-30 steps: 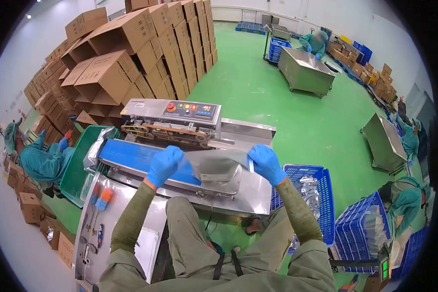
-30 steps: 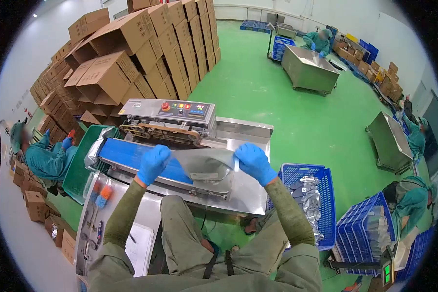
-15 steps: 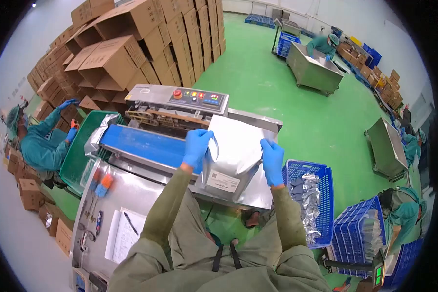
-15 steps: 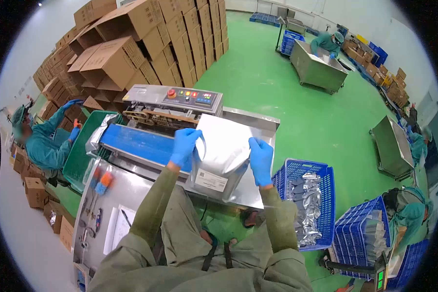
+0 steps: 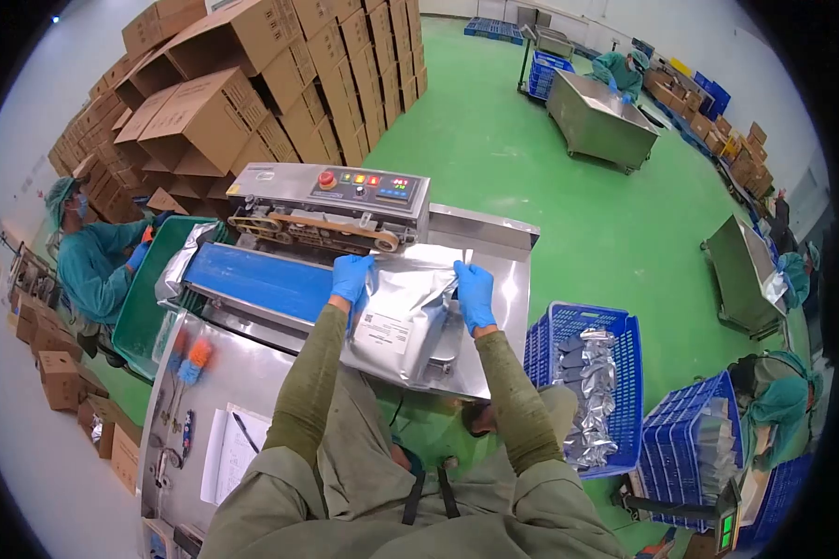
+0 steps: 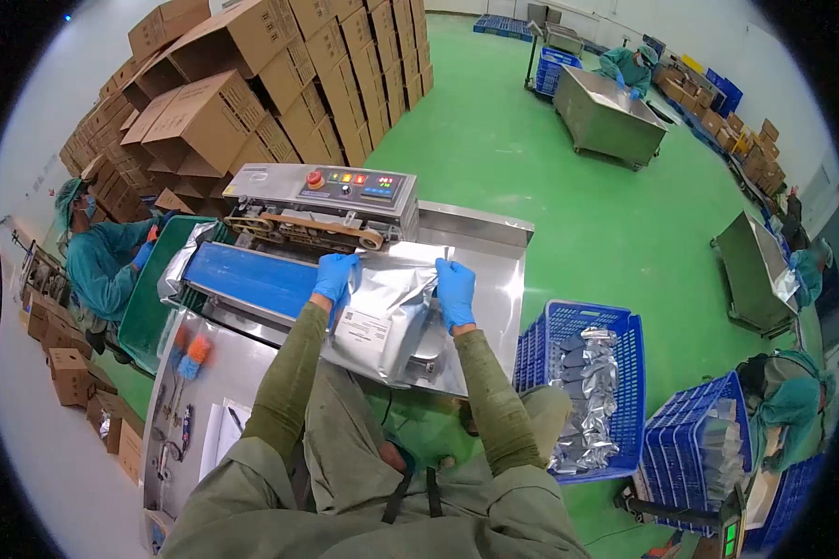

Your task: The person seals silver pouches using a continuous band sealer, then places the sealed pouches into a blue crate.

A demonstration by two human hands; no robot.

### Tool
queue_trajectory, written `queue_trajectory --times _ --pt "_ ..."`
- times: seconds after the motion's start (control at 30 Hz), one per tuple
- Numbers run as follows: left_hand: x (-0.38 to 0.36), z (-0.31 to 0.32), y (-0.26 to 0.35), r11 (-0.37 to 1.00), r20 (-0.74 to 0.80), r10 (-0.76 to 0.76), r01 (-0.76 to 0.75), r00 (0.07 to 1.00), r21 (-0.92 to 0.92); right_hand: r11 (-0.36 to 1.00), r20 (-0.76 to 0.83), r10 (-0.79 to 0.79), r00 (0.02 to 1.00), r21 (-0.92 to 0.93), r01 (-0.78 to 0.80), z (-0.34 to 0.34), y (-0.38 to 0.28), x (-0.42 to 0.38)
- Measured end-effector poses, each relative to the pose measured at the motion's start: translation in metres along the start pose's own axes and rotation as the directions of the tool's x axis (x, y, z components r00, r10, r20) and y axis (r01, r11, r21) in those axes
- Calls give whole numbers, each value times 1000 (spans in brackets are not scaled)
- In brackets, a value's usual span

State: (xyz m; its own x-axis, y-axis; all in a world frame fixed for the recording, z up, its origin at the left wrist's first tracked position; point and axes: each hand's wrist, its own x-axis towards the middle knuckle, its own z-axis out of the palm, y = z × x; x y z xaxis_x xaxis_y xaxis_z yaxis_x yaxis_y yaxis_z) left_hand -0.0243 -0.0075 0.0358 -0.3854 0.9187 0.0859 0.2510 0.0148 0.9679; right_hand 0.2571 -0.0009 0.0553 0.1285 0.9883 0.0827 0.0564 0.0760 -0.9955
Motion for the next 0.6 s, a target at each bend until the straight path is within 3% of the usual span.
queue_trajectory --times 0.03,0.13,0.2,0.23,0.27,0.3,0.33,0.43,0.47,0.53,0.6 --pt "2 -8 2 1000 12 -18 17 1000 23 995 36 51 998 89 -54 8 10 3" --pt "7 -29 1 995 21 -66 68 998 -67 996 47 34 998 79 -37 35 5 2" --pt "26 -55 -23 986 70 -148 153 987 -71 962 81 -261 962 -55 266 64 33 16" --pt "56 -92 -75 987 127 -121 106 985 120 826 199 -478 855 -231 515 67 29 18" --pt "51 -108 -67 986 107 -86 70 991 151 603 390 -453 802 -529 598 81 49 36" --pt "45 -122 -58 982 86 -52 35 995 183 732 344 -475 810 -356 581 74 34 30" --pt "42 -137 -39 982 66 -36 22 997 189 901 331 -139 933 -349 258 52 11 23" --pt "-17 -180 -3 929 -57 61 -36 997 367 973 41 -74 996 -216 81 -81 -16 -11" --pt "-48 -195 1 886 -118 90 -26 989 463 962 -99 -88 991 -267 58 -134 14 -13" --pt "-122 -222 2 777 -238 99 75 966 626 929 -420 48 906 -315 -195 -255 72 -31" --pt "-195 -249 -26 683 -355 116 185 928 707 764 -462 242 853 -451 -461 -366 192 -56"
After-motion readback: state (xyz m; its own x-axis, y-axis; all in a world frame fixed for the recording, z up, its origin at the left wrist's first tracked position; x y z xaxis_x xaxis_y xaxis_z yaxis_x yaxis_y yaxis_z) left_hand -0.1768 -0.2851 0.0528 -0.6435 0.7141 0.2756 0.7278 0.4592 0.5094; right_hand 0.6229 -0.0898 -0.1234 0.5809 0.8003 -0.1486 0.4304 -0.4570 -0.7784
